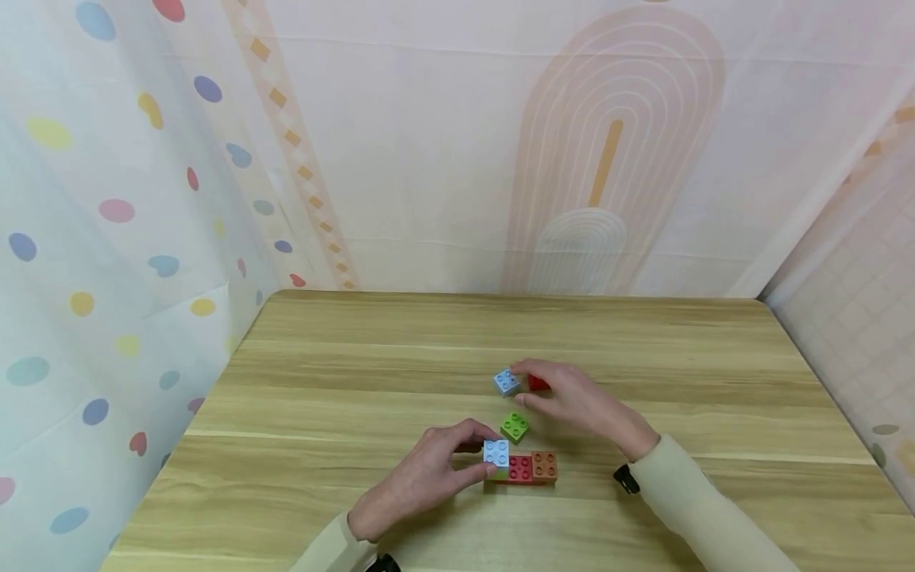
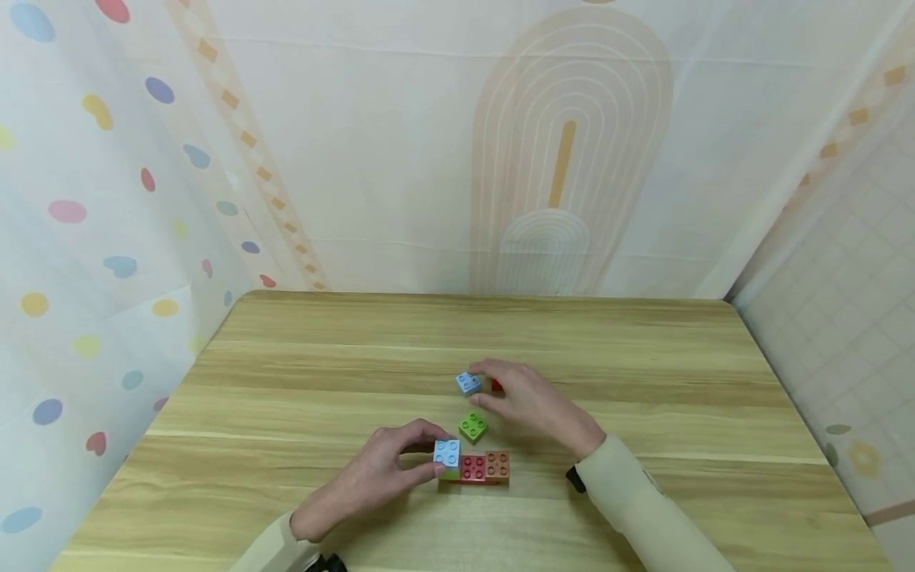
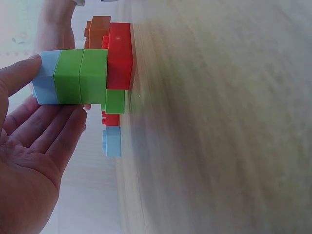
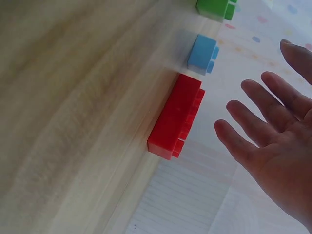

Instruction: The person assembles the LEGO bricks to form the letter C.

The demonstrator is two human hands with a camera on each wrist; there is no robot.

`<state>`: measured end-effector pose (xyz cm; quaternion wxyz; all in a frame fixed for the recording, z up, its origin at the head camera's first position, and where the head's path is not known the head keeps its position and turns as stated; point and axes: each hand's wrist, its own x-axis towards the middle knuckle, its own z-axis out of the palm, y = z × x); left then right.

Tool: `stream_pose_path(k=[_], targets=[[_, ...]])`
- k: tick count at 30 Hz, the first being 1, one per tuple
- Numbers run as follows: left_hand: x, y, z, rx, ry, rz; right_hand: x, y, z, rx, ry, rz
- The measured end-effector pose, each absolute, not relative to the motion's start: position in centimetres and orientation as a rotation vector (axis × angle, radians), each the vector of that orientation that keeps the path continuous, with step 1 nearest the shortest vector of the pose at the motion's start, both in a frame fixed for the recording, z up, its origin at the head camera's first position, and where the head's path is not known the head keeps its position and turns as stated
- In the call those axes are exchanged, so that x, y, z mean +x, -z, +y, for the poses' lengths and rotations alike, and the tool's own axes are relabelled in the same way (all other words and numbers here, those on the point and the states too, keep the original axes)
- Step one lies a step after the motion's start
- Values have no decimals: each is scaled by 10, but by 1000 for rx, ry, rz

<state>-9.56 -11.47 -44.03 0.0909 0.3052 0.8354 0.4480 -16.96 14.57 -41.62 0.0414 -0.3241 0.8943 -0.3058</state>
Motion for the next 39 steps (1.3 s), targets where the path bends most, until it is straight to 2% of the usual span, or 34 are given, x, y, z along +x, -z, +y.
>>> stream_pose_path(k=[23, 39], targets=[[-94, 442, -115, 883, -1356, 2459, -203, 422, 126, -917, 786, 2636], [-95, 442, -115, 880, -1359, 2472, -203, 426, 120, -930, 688, 2684]])
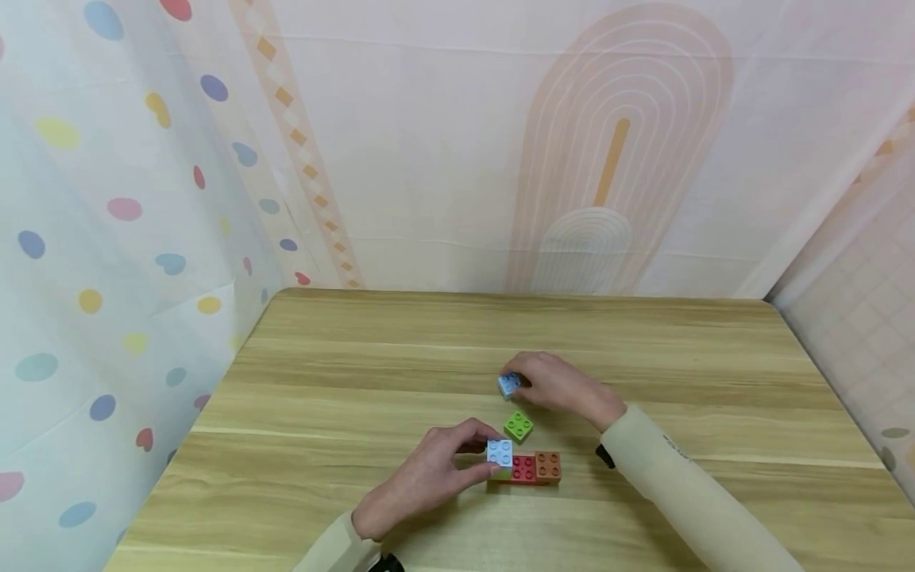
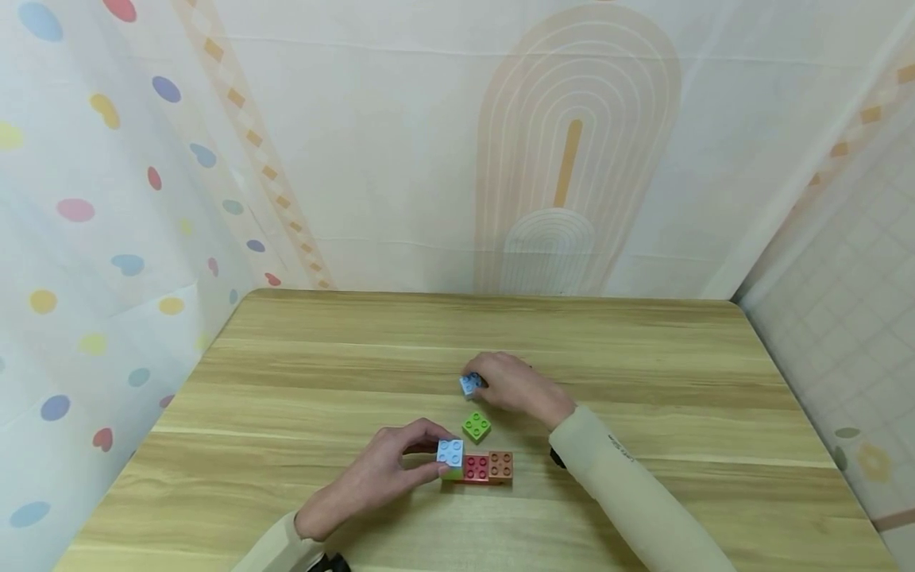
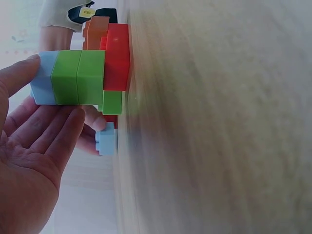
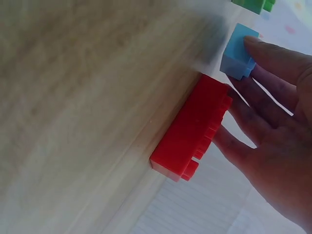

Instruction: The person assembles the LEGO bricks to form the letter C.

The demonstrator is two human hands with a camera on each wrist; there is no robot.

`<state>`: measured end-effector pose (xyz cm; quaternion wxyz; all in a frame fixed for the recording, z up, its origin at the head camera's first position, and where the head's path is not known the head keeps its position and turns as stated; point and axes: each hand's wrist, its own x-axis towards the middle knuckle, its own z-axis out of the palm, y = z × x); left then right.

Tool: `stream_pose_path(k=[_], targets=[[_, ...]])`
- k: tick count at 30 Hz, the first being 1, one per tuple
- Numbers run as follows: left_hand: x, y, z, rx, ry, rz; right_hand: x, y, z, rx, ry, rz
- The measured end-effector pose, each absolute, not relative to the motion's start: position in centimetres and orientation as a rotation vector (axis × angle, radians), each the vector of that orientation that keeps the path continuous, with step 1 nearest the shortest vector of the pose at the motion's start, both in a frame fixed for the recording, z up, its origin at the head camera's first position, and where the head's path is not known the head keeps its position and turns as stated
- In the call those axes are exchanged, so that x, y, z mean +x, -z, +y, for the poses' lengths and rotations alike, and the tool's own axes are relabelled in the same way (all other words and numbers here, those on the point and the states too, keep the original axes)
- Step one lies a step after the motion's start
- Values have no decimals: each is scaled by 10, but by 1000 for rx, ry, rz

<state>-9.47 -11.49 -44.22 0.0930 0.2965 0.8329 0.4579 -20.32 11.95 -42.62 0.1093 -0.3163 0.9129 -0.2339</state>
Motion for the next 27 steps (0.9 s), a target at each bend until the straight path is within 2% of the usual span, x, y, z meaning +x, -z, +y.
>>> stream_pose_path(k=[27], targets=[[-94, 444, -114, 850, -1380, 2471, -175, 403, 137, -1018, 865, 2819]])
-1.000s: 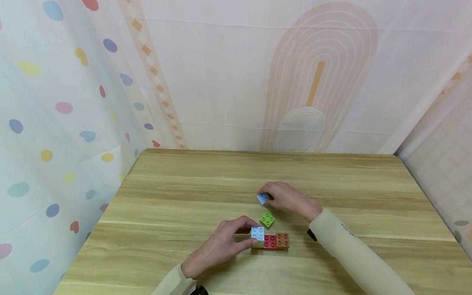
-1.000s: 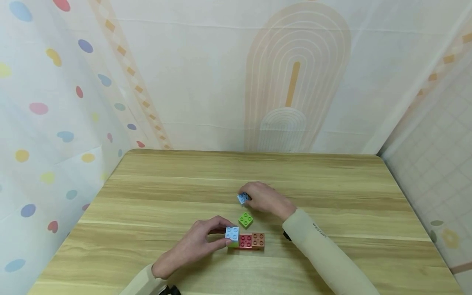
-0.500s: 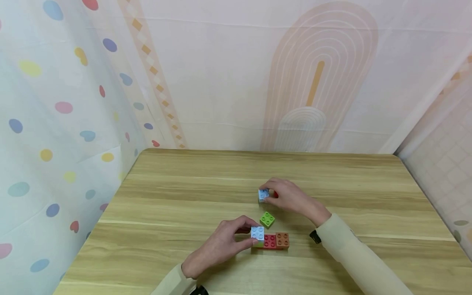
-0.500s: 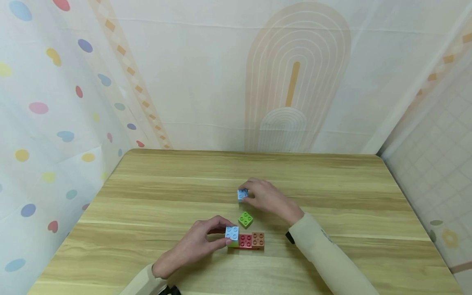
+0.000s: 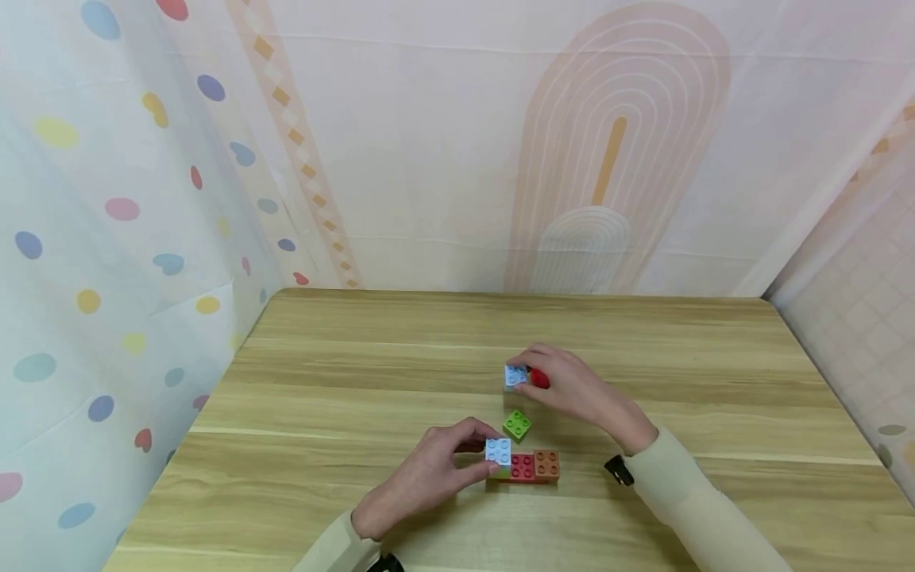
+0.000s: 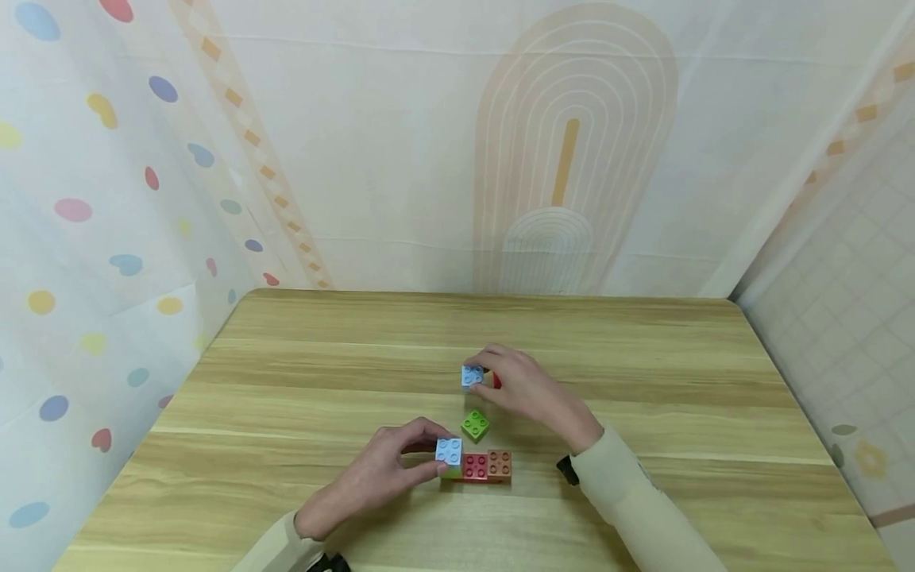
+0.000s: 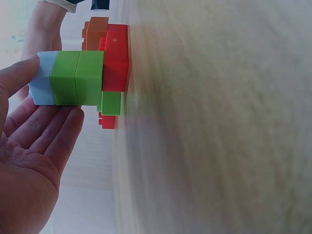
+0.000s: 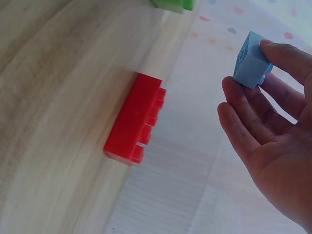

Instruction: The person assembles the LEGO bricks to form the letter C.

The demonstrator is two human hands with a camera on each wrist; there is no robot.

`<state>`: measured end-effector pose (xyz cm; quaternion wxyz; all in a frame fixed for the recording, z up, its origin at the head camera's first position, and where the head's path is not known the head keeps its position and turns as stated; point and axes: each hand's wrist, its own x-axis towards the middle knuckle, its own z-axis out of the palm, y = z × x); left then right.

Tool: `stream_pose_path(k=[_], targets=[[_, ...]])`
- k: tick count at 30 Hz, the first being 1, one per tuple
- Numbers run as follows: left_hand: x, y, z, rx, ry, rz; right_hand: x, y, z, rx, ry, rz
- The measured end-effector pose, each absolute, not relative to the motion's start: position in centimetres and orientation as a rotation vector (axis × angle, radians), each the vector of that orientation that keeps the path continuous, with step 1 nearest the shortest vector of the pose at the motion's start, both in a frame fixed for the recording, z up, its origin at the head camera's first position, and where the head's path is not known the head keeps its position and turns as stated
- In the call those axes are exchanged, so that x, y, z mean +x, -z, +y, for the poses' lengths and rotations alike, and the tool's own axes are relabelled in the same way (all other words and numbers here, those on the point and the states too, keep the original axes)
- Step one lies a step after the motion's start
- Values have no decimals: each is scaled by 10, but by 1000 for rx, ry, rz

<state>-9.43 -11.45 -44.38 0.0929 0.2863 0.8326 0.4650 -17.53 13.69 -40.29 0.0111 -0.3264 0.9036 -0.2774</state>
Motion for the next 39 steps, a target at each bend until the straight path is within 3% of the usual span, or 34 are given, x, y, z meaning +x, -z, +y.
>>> stream_pose_path(k=[25, 39], targets=[[-92, 446, -114, 843, -1424, 2452, -135, 394, 140, -1351, 1075, 2828], [-93, 447, -112, 817, -1464, 2407, -112, 390, 136, -1350, 1186, 2702]])
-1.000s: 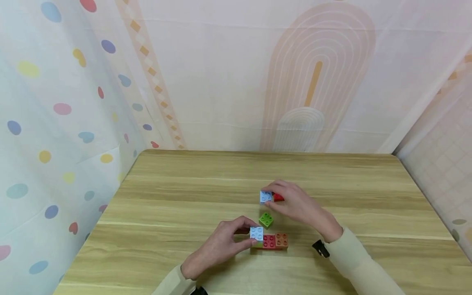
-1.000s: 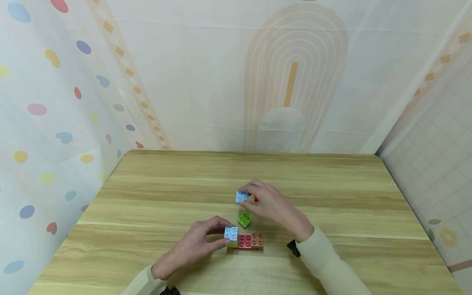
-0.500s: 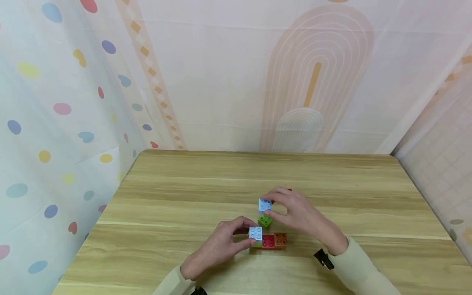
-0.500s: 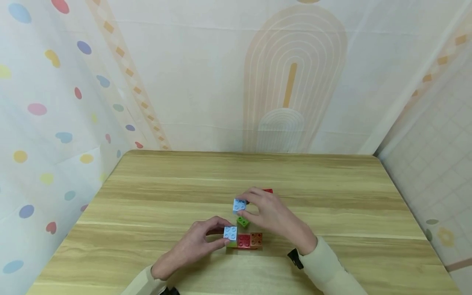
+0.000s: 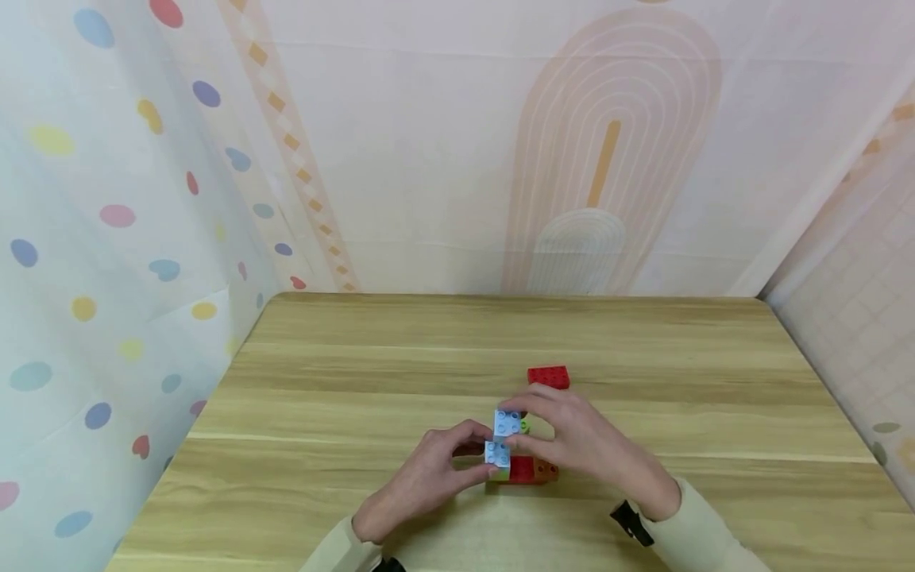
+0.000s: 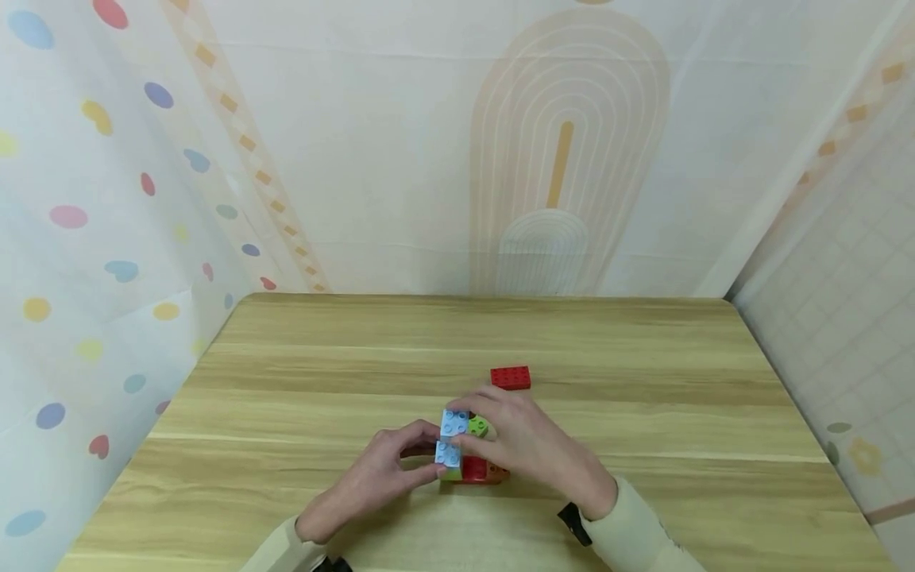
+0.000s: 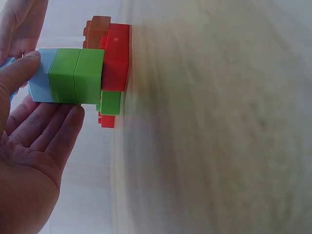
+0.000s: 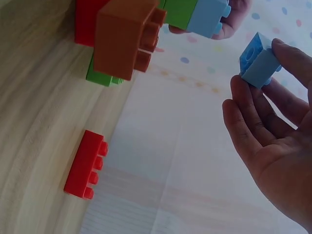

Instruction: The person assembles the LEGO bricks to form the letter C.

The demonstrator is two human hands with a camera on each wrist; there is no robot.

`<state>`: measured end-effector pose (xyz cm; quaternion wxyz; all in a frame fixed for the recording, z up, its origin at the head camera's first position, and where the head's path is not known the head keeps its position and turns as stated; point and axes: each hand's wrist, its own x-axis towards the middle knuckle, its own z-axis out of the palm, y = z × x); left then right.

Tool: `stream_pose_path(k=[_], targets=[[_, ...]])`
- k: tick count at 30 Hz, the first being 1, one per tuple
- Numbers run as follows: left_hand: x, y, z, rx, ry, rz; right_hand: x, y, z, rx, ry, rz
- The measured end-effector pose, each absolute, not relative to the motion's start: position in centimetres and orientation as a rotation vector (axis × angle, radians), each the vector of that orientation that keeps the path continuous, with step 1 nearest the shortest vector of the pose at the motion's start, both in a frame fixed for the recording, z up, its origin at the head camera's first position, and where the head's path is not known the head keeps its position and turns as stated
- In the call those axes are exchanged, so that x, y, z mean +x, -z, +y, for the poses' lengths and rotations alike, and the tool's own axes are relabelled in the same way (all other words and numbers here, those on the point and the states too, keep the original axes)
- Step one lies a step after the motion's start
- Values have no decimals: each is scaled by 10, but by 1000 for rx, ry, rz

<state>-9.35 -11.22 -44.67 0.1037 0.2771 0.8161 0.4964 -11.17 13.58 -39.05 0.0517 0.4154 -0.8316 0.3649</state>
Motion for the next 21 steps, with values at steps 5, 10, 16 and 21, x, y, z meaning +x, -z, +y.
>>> stream_pose_path(k=[5, 10, 16, 21], targets=[[-94, 447, -112, 824, -1469, 2404, -107, 395, 134, 1279, -1136, -2527], [-95, 447, -112, 828, -1479, 2399, -103, 397, 133, 1247, -1149, -2595], [-94, 447, -112, 824, -1477, 2413, -100, 400, 131, 1236, -1148, -2618], [-92, 447, -112, 831, -1475, 2428, -99, 402, 128, 1260, -1166, -2601]])
